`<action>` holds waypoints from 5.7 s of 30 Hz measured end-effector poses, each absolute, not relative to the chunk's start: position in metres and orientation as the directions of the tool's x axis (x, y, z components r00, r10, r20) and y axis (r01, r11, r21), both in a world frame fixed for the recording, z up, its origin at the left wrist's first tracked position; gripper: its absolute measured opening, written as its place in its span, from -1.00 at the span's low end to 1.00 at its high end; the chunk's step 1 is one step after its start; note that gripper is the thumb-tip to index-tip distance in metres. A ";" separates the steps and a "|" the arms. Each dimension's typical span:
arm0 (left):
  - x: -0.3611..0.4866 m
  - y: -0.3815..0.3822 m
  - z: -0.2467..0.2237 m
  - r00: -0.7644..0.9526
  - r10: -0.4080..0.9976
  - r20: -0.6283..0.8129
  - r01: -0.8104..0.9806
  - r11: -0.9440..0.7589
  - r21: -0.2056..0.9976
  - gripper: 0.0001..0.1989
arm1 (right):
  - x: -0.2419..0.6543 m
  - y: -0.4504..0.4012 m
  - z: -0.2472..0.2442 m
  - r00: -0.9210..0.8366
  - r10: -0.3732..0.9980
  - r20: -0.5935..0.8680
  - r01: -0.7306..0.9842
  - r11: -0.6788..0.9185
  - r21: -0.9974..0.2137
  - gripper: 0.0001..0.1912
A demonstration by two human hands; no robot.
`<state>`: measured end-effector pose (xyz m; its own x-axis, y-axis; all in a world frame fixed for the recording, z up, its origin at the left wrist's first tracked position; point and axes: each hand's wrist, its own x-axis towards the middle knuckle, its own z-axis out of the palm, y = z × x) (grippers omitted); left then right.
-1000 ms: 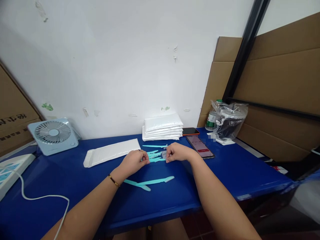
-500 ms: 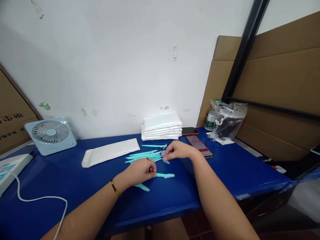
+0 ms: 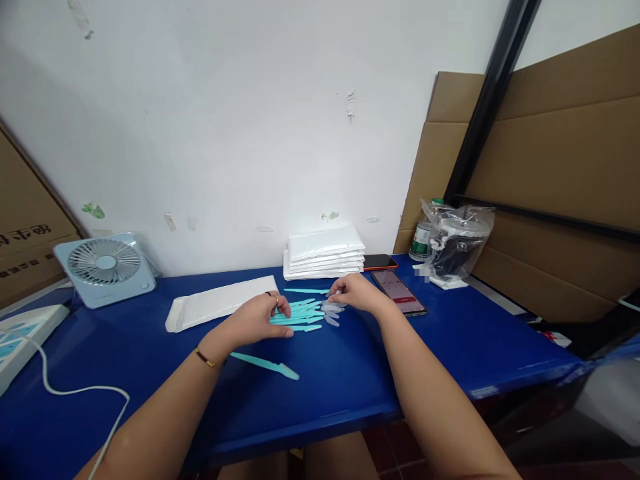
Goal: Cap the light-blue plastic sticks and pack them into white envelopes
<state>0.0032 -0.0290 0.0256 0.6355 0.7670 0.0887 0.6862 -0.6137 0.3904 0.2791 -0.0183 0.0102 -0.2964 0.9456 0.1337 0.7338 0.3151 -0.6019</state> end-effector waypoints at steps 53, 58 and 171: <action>0.017 -0.020 0.006 0.486 0.775 0.405 0.569 -0.632 0.526 -0.90 | 0.234 -0.029 0.004 -0.330 0.913 0.239 0.113 0.289 -0.951 -0.69; 0.017 -0.028 0.002 0.578 0.773 0.262 0.597 -0.619 0.510 -0.87 | 0.250 -0.025 0.007 -0.332 0.909 0.253 0.462 0.391 -0.796 -0.73; 0.008 -0.011 -0.001 0.527 0.838 0.142 0.748 -0.537 0.391 -0.86 | 0.276 -0.024 0.016 -0.545 0.836 -0.060 0.498 0.266 -0.826 -0.71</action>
